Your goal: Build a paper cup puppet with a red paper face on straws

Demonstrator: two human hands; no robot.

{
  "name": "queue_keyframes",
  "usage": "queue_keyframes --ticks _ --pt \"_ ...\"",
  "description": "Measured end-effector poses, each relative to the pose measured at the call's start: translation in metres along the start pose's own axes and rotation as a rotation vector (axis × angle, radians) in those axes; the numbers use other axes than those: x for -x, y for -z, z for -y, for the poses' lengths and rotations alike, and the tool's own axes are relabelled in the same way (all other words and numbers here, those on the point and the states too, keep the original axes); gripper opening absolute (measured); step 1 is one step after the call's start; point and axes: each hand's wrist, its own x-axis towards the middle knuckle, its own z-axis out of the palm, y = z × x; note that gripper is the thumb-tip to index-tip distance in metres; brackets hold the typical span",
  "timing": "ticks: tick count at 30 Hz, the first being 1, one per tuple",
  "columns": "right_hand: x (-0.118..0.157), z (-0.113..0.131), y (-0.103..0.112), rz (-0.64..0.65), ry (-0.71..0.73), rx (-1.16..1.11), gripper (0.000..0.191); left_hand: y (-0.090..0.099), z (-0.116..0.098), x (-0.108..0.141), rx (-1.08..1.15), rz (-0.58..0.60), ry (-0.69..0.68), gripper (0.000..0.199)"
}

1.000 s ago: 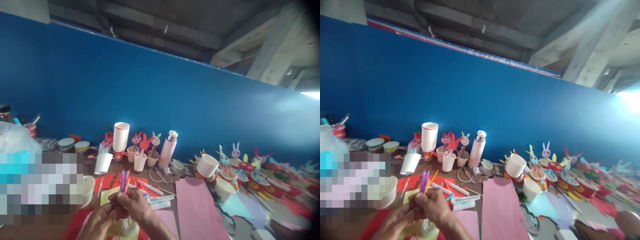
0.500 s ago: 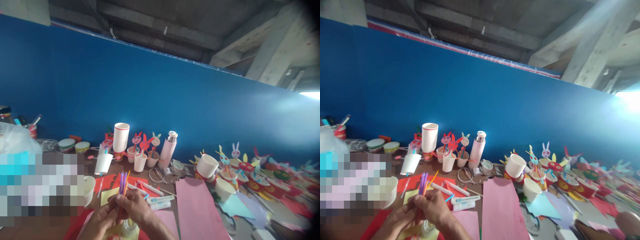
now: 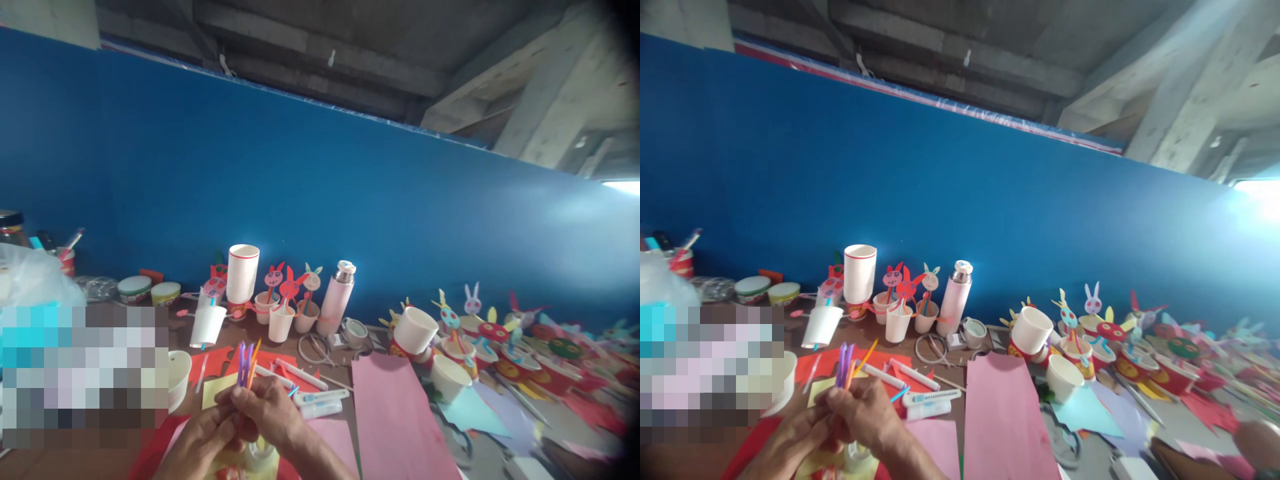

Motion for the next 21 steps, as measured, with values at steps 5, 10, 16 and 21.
queue_keyframes --ticks 5,10,16,21 --pt "0.000 -0.002 0.000 0.034 0.020 -0.015 0.054 0.006 0.007 -0.004 -0.071 0.090 -0.052 0.029" --pt "0.001 -0.004 -0.001 0.052 0.013 -0.002 0.053 0.006 0.007 -0.004 -0.075 0.126 -0.080 0.030" --pt "0.003 0.004 0.002 0.069 0.058 -0.002 0.052 0.000 -0.001 0.002 -0.060 0.094 -0.051 0.028" --pt "0.002 0.017 0.014 -0.019 0.231 -0.073 0.037 -0.002 -0.004 0.003 -0.082 0.044 -0.018 0.030"
